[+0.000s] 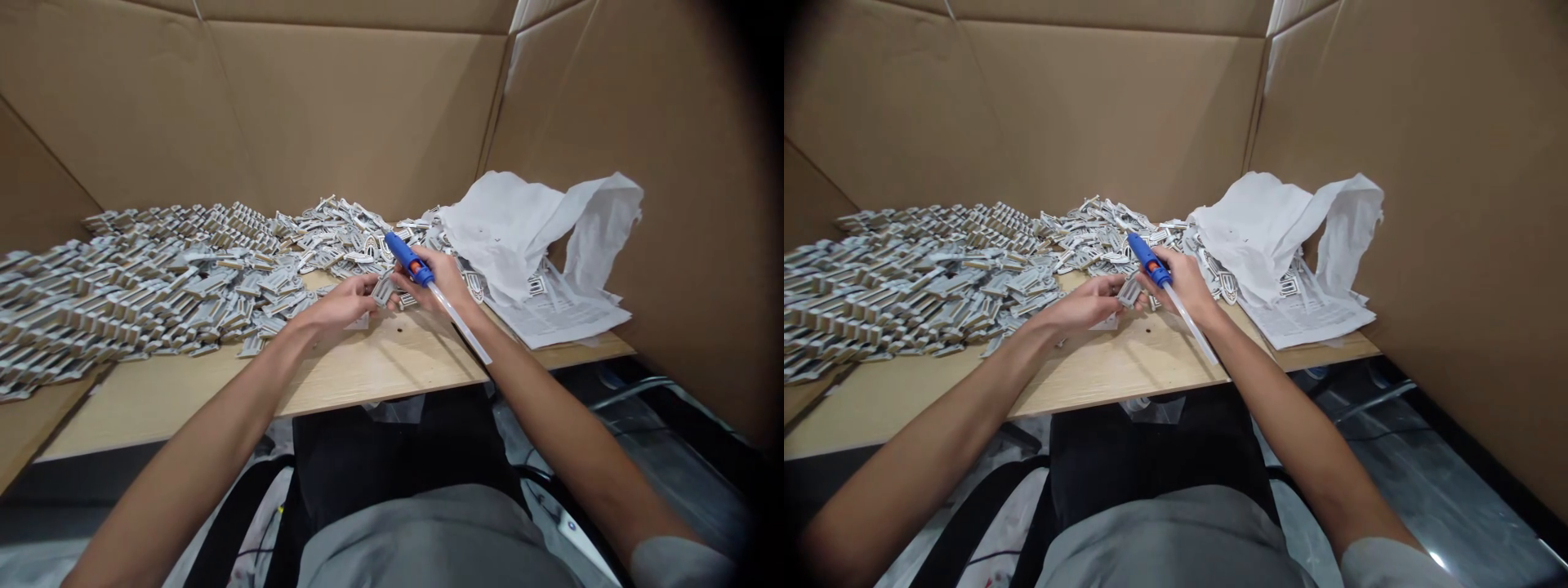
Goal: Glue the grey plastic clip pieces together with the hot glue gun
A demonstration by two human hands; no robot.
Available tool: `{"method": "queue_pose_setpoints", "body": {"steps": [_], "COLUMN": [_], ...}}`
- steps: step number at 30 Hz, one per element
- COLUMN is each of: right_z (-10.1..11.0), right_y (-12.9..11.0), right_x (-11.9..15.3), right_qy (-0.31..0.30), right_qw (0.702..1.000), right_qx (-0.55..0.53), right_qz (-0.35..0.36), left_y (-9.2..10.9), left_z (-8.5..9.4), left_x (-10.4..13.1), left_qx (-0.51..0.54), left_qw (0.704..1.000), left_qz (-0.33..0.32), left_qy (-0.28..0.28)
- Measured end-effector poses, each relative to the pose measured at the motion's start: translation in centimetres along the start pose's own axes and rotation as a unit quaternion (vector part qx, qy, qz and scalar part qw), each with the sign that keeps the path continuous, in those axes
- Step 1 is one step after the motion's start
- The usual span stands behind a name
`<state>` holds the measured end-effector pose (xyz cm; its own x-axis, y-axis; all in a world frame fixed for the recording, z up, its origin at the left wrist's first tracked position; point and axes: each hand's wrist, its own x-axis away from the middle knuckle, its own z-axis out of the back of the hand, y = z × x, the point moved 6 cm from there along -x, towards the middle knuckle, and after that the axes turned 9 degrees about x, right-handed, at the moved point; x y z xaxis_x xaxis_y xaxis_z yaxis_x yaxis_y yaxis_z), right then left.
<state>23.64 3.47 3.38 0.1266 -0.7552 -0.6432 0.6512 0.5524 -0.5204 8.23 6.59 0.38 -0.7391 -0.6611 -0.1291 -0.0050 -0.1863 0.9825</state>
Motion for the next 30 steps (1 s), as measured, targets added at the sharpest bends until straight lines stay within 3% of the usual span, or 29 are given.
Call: {"method": "queue_pose_setpoints", "body": {"steps": [13, 19, 22, 25, 30], "right_z": [-0.7, -1.2, -0.7, -0.1, -0.6], "right_y": [-0.2, 0.2, 0.0, -0.6, 0.0], "right_x": [0.3, 0.1, 0.0, 0.0, 0.2], "right_qy": [-0.016, 0.020, 0.054, 0.071, 0.017], "right_qw": [1.000, 0.999, 0.997, 0.996, 0.999], "right_qx": [-0.003, 0.033, 0.048, 0.048, -0.002], "right_qz": [-0.018, 0.003, 0.014, 0.012, -0.031], "left_y": [-1.3, -1.1, -1.3, -1.4, -0.9], "left_z": [0.4, -0.1, 0.2, 1.3, 3.5], "left_x": [-0.7, -0.9, -1.0, -0.7, 0.0], "left_qx": [0.057, 0.091, 0.112, 0.160, 0.202], "left_qw": [0.998, 0.995, 0.991, 0.976, 0.946], "left_qz": [-0.004, 0.005, 0.008, 0.010, 0.001], "left_qy": [0.003, 0.042, 0.078, 0.148, 0.254]}}
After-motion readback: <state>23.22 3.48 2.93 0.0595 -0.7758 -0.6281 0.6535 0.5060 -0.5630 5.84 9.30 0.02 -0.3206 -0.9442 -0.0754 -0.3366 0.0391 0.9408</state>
